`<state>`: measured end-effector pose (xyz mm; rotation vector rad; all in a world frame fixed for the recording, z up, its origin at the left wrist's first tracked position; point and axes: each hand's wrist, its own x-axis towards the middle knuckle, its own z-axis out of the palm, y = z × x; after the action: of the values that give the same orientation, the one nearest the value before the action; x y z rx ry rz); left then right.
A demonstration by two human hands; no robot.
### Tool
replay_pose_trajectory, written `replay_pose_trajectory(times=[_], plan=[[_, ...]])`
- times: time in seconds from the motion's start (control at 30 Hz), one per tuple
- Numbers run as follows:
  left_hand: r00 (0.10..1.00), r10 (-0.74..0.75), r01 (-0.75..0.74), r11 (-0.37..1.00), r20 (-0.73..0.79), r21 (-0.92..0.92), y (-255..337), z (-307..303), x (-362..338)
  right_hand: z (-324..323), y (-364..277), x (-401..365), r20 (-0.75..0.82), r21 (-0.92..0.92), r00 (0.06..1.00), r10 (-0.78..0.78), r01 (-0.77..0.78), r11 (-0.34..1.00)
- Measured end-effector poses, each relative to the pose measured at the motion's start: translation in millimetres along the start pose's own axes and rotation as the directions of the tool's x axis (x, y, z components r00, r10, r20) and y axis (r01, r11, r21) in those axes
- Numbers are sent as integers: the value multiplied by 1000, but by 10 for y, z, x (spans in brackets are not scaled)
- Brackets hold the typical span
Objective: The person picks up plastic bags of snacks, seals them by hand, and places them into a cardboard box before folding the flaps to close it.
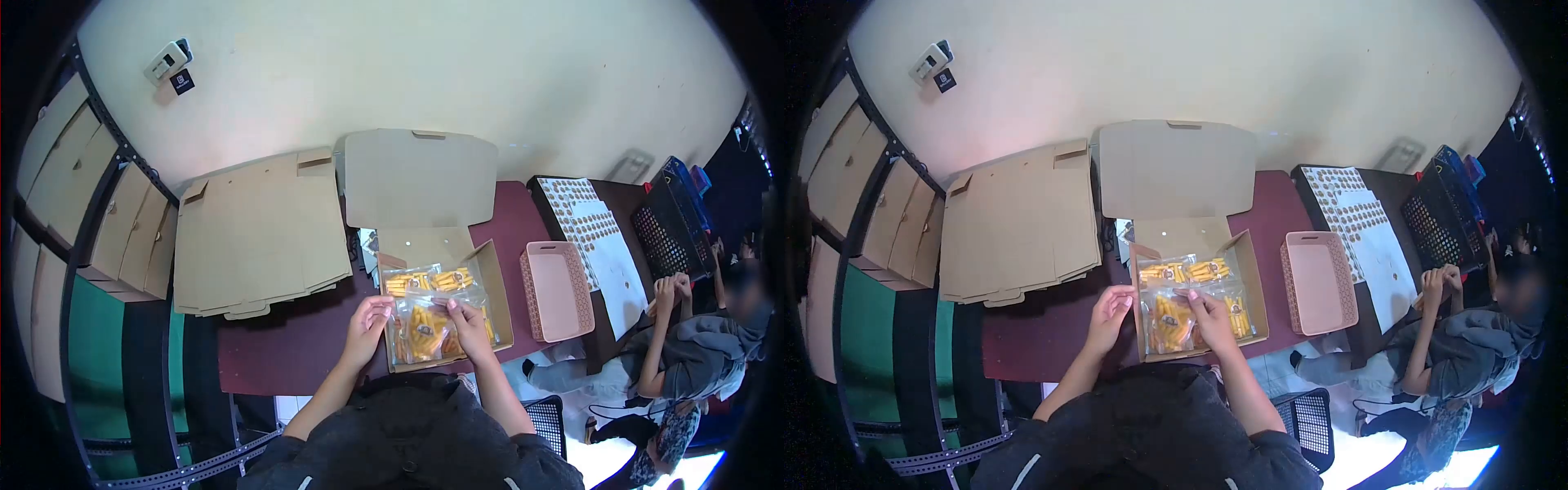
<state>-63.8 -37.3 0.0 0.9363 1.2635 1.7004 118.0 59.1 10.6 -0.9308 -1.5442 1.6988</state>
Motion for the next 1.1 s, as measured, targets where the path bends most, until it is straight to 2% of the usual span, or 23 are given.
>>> replay_pose_trajectory(times=[0.03, 0.1, 0.13, 0.2, 0.27, 0.4, 0.47, 0.53, 0.6, 0.67, 0.7, 0.73, 0.8, 0.87, 0.93, 1.0, 1.1], plan=[[997, -41, 39, 999, 69, 31, 8, 8, -15, 4, 19, 7, -17, -79, 999, -44, 43, 996], [980, -118, 106, 991, 159, 78, 119, 108, -61, 72, -69, -40, -2, -111, 997, -79, 79, 991], [977, -74, 47, 989, 198, 142, 60, 139, -73, 124, -117, -55, 17, -143, 993, -117, 118, 983], [973, -37, 5, 990, 229, 138, 9, 229, -91, 208, -136, -76, 40, -215, 987, -158, 163, 963], [977, -10, -29, 983, 211, 182, 40, 286, -107, 311, -240, -131, 14, -260, 976, -216, 212, 942], [977, 62, -123, 945, 203, 304, 164, 296, -91, 296, -99, -146, 3, -200, 961, -275, 270, 942], [979, 74, -130, 946, 191, 296, 109, 301, -102, 283, -49, -147, -13, -180, 967, -254, 248, 952], [976, 101, -155, 943, 191, 294, 91, 322, -130, 318, -95, -152, -71, -238, 949, -306, 282, 929], [980, 94, -148, 935, 177, 321, 128, 359, -151, 298, -49, -135, -79, -225, 960, -268, 245, 943], [983, 87, -140, 927, 163, 349, 102, 361, -160, 341, -176, -136, -267, -312, 898, -349, 262, 913], [988, 69, -109, 943, 137, 314, 95, 361, -152, 335, -181, -142, -277, -212, 919, -279, 225, 951], [993, 49, -78, 957, 111, 278, 102, 365, -148, 301, -146, -139, -279, -212, 920, -277, 222, 952], [995, 38, -65, 950, 96, 305, 153, 368, -154, 207, -40, -103, -157, -332, 939, -307, 243, 912], [997, -42, 29, 983, 69, 179, 165, 383, -142, 174, 12, -97, -143, -304, 939, -313, 260, 917], [997, -42, 30, 982, 64, 186, 132, 351, -131, 166, 23, -117, -95, -141, 984, -153, 139, 980], [997, -42, 30, 981, 59, 194, 91, 300, -117, 195, 32, -114, -111, -115, 978, -175, 162, 980], [997, -41, 28, 981, 67, 191, 52, 215, -98, 214, -7, -115, -72, -53, 992, -107, 104, 993]])
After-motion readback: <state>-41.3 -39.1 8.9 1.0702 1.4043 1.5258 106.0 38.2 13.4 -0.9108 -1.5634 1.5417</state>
